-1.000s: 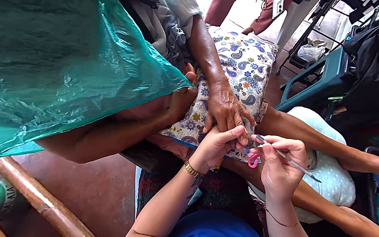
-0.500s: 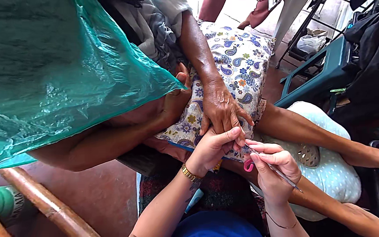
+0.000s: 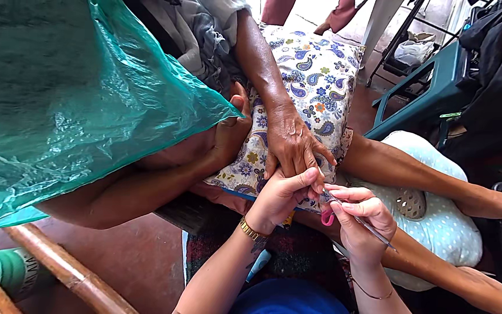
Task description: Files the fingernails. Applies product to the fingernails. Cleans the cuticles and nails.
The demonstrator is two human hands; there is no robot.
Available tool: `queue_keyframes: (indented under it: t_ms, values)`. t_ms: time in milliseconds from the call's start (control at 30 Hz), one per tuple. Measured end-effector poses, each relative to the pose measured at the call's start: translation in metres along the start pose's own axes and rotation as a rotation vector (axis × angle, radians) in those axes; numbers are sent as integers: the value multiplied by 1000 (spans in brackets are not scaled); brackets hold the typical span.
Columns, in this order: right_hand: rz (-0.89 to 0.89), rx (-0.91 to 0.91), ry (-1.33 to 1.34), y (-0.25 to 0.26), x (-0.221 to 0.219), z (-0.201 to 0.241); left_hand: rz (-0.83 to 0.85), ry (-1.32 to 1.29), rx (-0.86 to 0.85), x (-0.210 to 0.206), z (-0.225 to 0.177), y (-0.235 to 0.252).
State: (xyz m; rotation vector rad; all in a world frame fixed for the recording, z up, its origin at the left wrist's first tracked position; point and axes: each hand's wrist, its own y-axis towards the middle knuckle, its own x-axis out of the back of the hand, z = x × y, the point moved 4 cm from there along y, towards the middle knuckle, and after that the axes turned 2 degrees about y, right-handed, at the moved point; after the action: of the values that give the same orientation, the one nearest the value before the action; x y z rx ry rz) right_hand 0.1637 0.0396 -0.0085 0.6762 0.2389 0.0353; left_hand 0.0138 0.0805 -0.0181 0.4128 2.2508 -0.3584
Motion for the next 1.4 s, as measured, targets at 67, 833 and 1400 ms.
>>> queue_keyframes:
  t_ms: [67, 833, 1400]
  values:
    - [-6, 2, -2, 0, 0, 0, -6, 6, 2, 0, 0, 0]
    - [6, -51, 79, 5, 3, -4, -16, 12, -1, 0, 0, -1]
    - [30, -71, 85, 8, 5, -3, -23, 9, 6, -1, 1, -2]
